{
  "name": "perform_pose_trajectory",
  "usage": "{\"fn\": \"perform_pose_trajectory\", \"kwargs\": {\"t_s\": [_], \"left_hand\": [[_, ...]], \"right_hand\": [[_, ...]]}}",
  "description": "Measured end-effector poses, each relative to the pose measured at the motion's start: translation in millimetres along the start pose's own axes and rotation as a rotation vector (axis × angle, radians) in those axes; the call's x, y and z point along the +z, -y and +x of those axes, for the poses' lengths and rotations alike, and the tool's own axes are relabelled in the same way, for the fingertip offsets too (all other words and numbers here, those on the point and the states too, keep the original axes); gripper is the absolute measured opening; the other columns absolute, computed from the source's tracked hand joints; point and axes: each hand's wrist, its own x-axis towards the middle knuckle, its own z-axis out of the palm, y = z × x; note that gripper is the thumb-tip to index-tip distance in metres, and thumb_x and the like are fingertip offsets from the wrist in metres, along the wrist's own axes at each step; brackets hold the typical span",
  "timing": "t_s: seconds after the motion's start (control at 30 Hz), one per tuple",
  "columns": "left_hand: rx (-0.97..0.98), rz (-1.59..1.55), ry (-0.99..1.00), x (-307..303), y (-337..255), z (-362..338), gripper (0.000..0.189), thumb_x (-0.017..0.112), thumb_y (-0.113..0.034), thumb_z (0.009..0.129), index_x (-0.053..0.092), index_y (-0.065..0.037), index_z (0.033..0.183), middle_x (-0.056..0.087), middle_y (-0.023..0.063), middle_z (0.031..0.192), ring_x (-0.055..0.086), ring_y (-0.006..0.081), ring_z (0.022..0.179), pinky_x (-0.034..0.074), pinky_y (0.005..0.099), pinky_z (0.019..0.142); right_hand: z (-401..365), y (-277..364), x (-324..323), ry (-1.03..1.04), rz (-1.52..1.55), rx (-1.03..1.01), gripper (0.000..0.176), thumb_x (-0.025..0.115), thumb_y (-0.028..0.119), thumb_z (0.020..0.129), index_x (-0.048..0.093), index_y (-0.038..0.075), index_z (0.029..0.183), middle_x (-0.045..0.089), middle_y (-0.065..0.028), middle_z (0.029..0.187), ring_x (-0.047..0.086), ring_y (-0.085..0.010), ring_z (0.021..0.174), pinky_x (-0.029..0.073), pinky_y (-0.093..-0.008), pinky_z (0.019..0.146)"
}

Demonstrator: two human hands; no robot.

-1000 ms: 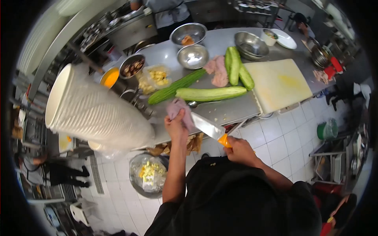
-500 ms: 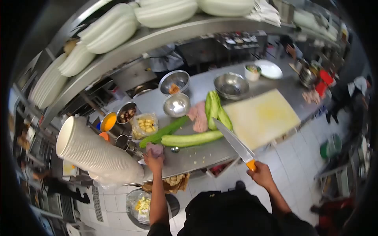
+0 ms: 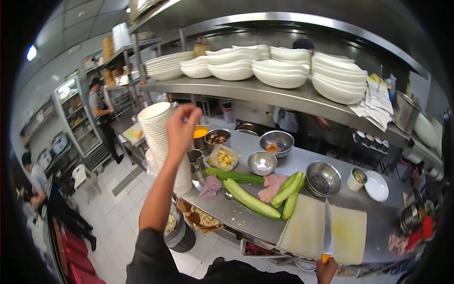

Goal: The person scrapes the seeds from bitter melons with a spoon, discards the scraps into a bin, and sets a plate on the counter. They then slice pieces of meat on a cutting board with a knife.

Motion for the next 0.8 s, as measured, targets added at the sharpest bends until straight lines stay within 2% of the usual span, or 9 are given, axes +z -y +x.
{"fn": "perform_pose_trajectory", "kwargs": {"t_s": [0.1, 0.4, 0.43, 0.53, 0.57, 0.6, 0.63, 0.67, 0.8], "left_hand": [[0.062, 0.246, -0.109, -31.3, 10.5, 65.4, 0.020, 0.069, -0.019, 0.088, 0.072, -0.001, 0.095, 0.073, 0.0145, 0.085, 0.070, 0.0209, 0.079, 0.053, 0.0313, 0.073], [-0.223, 0.782, -0.255, -77.8, 61.3, 216.4, 0.055, 0.061, -0.054, 0.088, 0.075, -0.002, 0.095, 0.071, 0.0247, 0.096, 0.068, 0.0409, 0.098, 0.052, 0.0490, 0.087], [-0.253, 0.844, -0.318, -79.9, 77.2, 232.7, 0.059, 0.058, -0.058, 0.089, 0.075, -0.002, 0.098, 0.070, 0.0263, 0.100, 0.067, 0.0424, 0.100, 0.051, 0.0503, 0.089], [-0.208, 1.040, -0.385, -99.8, 163.7, 303.6, 0.087, 0.037, -0.076, 0.091, 0.072, 0.003, 0.098, 0.068, 0.0284, 0.105, 0.066, 0.0422, 0.103, 0.050, 0.0493, 0.089], [-0.202, 1.039, -0.406, -109.5, 202.3, 331.1, 0.090, 0.029, -0.077, 0.091, 0.072, 0.002, 0.101, 0.069, 0.0257, 0.105, 0.066, 0.0408, 0.103, 0.050, 0.0501, 0.089], [-0.196, 1.037, -0.427, -117.6, 238.2, 357.2, 0.094, 0.022, -0.078, 0.092, 0.072, 0.002, 0.104, 0.070, 0.0229, 0.105, 0.066, 0.0394, 0.102, 0.049, 0.0510, 0.089], [-0.227, 0.959, -0.374, -121.0, 257.2, 374.9, 0.086, 0.029, -0.075, 0.090, 0.071, -0.001, 0.104, 0.068, 0.0197, 0.099, 0.063, 0.0350, 0.094, 0.048, 0.0470, 0.082], [-0.275, 0.824, -0.293, -131.6, 261.6, 382.8, 0.078, 0.037, -0.072, 0.089, 0.071, -0.004, 0.103, 0.065, 0.0165, 0.093, 0.060, 0.0306, 0.085, 0.046, 0.0430, 0.074], [-0.505, 0.316, -0.050, -153.4, 279.9, 410.2, 0.050, 0.066, -0.061, 0.082, 0.069, -0.015, 0.101, 0.056, 0.0037, 0.068, 0.047, 0.0132, 0.050, 0.042, 0.0269, 0.045]], "right_hand": [[14.2, -6.2, -2.5, -0.045, 0.017, -0.044, 0.031, 0.070, 0.027, 0.082, 0.066, -0.003, 0.086, 0.067, -0.0260, 0.082, 0.063, -0.0442, 0.079, 0.049, -0.0473, 0.073], [21.9, -3.8, 11.2, -0.023, 0.020, 0.008, 0.040, 0.069, 0.035, 0.087, 0.068, -0.005, 0.088, 0.068, -0.0276, 0.083, 0.066, -0.0380, 0.078, 0.049, -0.0483, 0.073], [21.0, 0.5, 14.4, -0.028, 0.016, 0.026, 0.041, 0.068, 0.037, 0.088, 0.069, -0.005, 0.089, 0.068, -0.0283, 0.085, 0.067, -0.0375, 0.078, 0.049, -0.0484, 0.073], [43.0, -34.1, 58.3, -0.191, 0.113, -0.118, 0.020, 0.070, 0.009, 0.074, 0.060, -0.009, 0.074, 0.058, -0.0123, 0.056, 0.059, -0.0179, 0.049, 0.048, -0.0355, 0.049], [35.5, -25.4, 61.2, -0.220, 0.147, -0.003, 0.025, 0.070, 0.013, 0.074, 0.060, -0.009, 0.067, 0.057, -0.0127, 0.055, 0.057, -0.0157, 0.051, 0.046, -0.0379, 0.051], [29.5, -9.0, 56.9, -0.157, 0.182, 0.130, 0.028, 0.072, 0.015, 0.072, 0.059, -0.011, 0.071, 0.059, -0.0156, 0.058, 0.055, -0.0184, 0.055, 0.046, -0.0386, 0.054], [24.0, -5.2, 62.8, -0.173, 0.279, 0.173, 0.029, 0.071, 0.015, 0.073, 0.059, -0.011, 0.071, 0.058, -0.0153, 0.058, 0.053, -0.0184, 0.054, 0.043, -0.0389, 0.053], [19.2, -1.0, 65.1, -0.170, 0.197, 0.128, 0.024, 0.067, 0.016, 0.079, 0.060, -0.006, 0.072, 0.058, -0.0088, 0.058, 0.055, -0.0132, 0.052, 0.043, -0.0327, 0.048], [-1.0, 25.4, 83.3, -0.274, 0.276, 0.307, 0.025, 0.067, 0.015, 0.079, 0.063, -0.009, 0.079, 0.059, -0.0083, 0.060, 0.056, -0.0142, 0.050, 0.044, -0.0317, 0.047]]}}
